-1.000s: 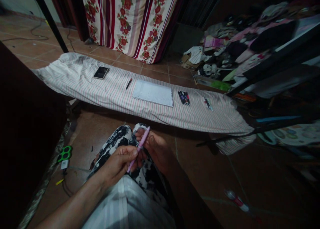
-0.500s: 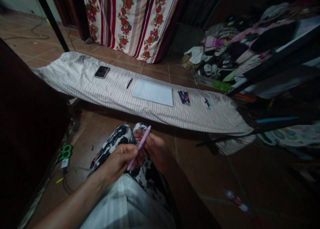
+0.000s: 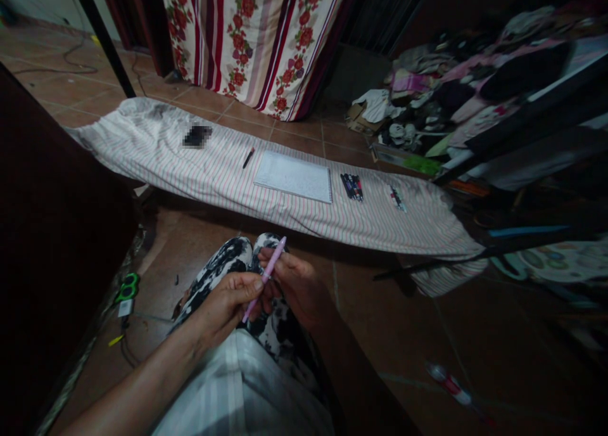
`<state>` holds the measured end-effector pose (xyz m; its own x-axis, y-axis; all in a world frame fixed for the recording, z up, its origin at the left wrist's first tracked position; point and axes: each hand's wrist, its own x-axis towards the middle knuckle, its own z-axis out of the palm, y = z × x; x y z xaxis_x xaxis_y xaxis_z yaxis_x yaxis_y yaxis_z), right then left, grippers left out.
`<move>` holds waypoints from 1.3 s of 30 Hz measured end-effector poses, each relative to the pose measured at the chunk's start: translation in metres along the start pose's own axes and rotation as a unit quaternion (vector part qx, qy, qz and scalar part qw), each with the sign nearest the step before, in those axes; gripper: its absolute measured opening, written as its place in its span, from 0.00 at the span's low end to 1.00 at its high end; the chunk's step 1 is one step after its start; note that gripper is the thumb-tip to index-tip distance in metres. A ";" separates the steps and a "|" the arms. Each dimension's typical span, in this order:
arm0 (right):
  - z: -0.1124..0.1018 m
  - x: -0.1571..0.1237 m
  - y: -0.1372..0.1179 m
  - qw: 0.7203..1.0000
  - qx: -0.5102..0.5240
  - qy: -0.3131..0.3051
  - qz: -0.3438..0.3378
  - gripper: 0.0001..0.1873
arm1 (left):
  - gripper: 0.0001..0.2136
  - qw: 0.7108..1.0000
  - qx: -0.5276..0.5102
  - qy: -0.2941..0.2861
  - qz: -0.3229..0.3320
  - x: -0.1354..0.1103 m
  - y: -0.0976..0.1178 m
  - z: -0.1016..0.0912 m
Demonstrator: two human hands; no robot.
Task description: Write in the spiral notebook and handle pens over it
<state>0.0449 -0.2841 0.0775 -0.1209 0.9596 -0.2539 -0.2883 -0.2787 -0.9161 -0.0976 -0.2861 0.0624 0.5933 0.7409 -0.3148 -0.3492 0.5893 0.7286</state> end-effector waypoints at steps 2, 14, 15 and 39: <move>-0.001 0.002 0.001 1.000 0.010 -0.002 0.009 0.14 | 0.15 1.000 0.007 -0.002 0.002 0.000 -0.001 -0.001; -0.001 0.001 0.003 0.998 -0.001 -0.057 0.008 0.15 | 0.12 1.000 -0.009 -0.017 0.004 -0.001 0.001 -0.001; -0.001 0.002 0.004 0.999 0.002 -0.046 0.008 0.13 | 0.12 1.000 -0.004 -0.018 0.004 -0.001 0.002 -0.001; -0.006 0.004 0.002 0.999 0.019 -0.023 -0.025 0.20 | 0.12 0.999 0.044 -0.005 0.005 -0.003 0.002 0.002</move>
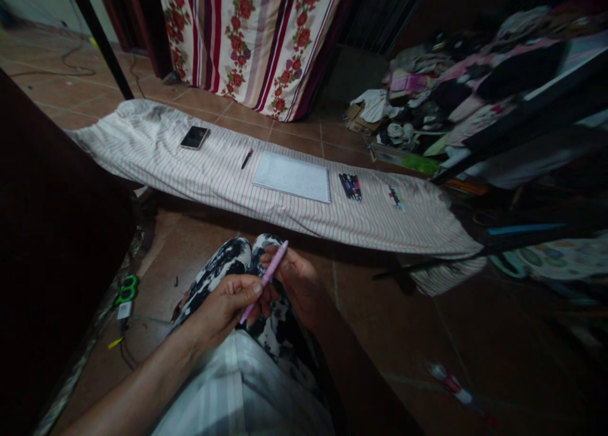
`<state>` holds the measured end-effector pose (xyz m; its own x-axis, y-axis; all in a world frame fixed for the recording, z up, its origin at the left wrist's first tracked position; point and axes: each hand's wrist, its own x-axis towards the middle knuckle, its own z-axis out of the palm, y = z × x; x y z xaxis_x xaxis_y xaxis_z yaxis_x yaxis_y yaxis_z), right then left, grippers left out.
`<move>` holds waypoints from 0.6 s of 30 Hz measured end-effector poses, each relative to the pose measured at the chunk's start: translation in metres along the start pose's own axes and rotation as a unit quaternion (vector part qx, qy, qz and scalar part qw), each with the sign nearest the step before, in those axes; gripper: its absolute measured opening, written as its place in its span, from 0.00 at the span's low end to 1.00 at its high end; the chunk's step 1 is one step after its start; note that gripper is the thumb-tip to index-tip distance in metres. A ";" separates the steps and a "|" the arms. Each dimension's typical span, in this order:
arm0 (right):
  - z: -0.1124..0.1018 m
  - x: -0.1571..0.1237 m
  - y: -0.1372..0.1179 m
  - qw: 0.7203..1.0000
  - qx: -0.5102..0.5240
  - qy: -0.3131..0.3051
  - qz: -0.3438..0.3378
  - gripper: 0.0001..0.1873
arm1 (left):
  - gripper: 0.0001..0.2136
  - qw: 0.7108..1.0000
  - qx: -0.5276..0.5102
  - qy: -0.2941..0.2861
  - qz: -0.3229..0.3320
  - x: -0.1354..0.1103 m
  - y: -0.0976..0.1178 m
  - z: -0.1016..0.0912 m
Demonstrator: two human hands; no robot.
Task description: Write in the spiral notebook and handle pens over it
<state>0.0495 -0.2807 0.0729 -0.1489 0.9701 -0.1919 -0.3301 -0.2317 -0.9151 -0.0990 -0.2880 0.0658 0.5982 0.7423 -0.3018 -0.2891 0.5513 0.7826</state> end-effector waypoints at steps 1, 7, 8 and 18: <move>0.000 -0.001 -0.003 1.000 -0.002 0.009 -0.001 0.21 | 0.12 1.000 -0.002 0.000 -0.005 0.000 0.000 0.000; -0.002 0.003 -0.006 0.997 0.030 0.076 0.004 0.10 | 0.13 1.000 -0.001 0.001 -0.016 0.001 -0.004 -0.001; -0.002 0.003 -0.004 0.996 0.035 0.077 0.002 0.09 | 0.14 1.000 0.002 0.001 -0.014 0.001 -0.005 -0.001; -0.004 0.001 -0.004 0.998 0.039 0.042 0.002 0.17 | 0.16 1.000 0.003 -0.009 -0.008 0.001 -0.005 -0.002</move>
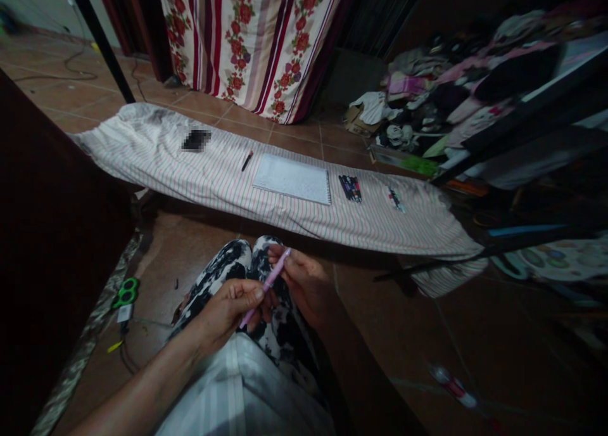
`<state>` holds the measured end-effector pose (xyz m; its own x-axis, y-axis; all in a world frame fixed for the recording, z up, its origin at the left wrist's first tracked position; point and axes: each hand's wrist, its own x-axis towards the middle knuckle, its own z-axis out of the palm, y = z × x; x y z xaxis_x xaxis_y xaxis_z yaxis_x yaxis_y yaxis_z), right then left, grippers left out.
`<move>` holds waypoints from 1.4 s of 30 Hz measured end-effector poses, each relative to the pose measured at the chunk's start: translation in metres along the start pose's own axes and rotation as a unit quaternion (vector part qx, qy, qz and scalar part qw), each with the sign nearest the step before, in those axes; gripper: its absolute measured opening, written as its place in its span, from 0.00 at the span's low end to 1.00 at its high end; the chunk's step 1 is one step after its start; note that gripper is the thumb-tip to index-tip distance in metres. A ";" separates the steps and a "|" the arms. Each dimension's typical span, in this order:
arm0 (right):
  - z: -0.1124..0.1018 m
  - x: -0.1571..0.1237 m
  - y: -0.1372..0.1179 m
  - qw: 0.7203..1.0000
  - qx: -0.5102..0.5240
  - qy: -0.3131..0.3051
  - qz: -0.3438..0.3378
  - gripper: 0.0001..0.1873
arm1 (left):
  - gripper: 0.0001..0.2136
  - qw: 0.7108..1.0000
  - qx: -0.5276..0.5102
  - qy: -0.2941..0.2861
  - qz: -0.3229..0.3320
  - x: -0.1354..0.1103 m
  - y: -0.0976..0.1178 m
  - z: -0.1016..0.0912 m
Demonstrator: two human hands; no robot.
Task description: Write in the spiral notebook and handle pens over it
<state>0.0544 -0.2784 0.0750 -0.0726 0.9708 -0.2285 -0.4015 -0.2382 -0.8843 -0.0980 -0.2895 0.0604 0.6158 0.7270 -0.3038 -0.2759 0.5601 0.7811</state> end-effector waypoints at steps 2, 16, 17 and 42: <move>-0.002 0.002 0.000 1.000 -0.014 0.025 0.002 0.13 | 0.16 1.000 0.002 0.003 -0.002 0.000 -0.001 0.001; 0.002 0.004 0.000 0.999 0.027 0.037 -0.015 0.14 | 0.16 1.000 -0.005 0.015 -0.013 0.003 0.001 -0.001; 0.001 0.004 0.000 0.999 0.020 0.045 -0.013 0.13 | 0.16 1.000 -0.002 0.015 -0.013 0.003 0.000 -0.001; 0.007 0.000 -0.004 0.997 0.077 0.001 -0.005 0.14 | 0.13 0.979 -0.192 -0.042 -0.062 0.001 -0.005 0.003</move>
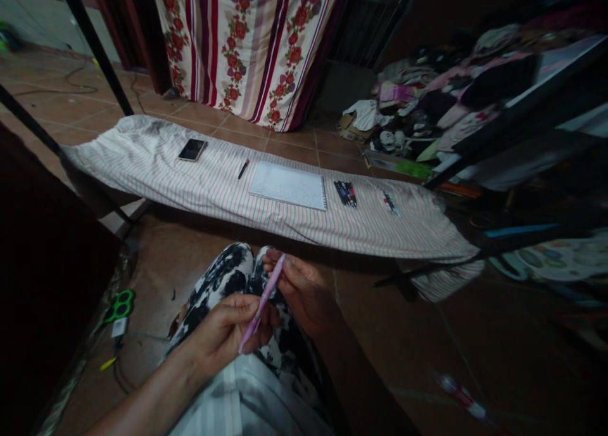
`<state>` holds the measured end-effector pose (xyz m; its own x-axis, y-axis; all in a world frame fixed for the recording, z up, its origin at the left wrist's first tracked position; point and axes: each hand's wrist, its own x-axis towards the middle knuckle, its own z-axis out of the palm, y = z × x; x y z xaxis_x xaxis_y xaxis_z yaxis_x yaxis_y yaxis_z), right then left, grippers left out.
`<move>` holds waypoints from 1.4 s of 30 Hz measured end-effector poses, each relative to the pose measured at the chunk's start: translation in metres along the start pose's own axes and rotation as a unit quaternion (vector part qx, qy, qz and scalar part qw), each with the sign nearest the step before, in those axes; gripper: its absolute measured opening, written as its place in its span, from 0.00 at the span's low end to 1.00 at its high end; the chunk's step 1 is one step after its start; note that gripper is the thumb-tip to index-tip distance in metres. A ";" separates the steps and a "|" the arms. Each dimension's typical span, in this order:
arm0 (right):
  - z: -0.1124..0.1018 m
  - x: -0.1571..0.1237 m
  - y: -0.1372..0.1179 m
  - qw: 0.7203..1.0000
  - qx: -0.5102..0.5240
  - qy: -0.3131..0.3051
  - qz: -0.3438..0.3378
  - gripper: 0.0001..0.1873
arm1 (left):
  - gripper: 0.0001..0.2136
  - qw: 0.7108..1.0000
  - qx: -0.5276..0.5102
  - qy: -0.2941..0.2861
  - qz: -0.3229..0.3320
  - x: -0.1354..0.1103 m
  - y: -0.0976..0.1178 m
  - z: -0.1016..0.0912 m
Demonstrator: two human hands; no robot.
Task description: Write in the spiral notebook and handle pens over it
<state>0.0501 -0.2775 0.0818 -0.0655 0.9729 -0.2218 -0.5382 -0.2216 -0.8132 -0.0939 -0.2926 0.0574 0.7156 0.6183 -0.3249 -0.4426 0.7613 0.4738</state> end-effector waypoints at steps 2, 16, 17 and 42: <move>-0.001 0.001 0.001 1.000 0.005 -0.002 0.001 0.13 | 0.12 1.000 -0.012 -0.006 -0.005 0.001 -0.002 -0.001; -0.006 0.006 -0.001 0.999 -0.008 0.032 -0.019 0.10 | 0.18 0.991 0.121 0.025 0.057 0.005 -0.002 0.013; -0.006 0.006 0.000 0.999 -0.016 0.040 -0.017 0.10 | 0.18 0.989 0.132 0.031 0.065 0.005 -0.001 0.014; 0.010 -0.012 0.003 0.995 -0.062 -0.030 0.071 0.18 | 0.10 0.996 -0.077 0.013 0.032 -0.001 0.004 0.011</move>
<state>0.0403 -0.2889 0.0872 -0.1861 0.9326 -0.3092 -0.4126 -0.3598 -0.8368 -0.0906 -0.2921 0.0691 0.6696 0.6701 -0.3203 -0.5663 0.7397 0.3635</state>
